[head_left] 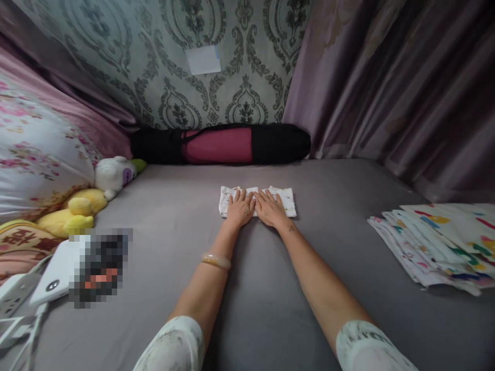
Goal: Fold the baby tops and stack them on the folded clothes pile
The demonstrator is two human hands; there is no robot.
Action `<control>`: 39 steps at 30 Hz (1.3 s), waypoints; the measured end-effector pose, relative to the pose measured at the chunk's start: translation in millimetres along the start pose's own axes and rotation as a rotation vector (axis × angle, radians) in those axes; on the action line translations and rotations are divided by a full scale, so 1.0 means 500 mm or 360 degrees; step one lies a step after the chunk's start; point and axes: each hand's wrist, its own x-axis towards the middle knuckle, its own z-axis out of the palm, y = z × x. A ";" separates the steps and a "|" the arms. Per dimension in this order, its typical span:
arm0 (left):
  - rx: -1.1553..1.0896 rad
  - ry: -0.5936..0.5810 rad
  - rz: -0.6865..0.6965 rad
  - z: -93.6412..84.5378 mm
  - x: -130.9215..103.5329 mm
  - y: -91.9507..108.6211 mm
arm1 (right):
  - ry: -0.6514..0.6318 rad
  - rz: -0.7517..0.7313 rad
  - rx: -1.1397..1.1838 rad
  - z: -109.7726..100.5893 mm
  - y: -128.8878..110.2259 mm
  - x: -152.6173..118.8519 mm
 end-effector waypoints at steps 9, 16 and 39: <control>0.0022 0.0005 -0.0065 0.004 -0.001 -0.016 | 0.0099 0.0090 -0.0030 -0.002 0.005 -0.010; 0.0011 -0.0015 -0.0052 -0.011 -0.001 -0.017 | 0.0043 0.0130 -0.0027 -0.007 0.011 -0.006; -0.0086 -0.0072 -0.0461 -0.016 -0.002 -0.085 | 0.0148 0.0557 -0.0110 -0.002 0.078 -0.009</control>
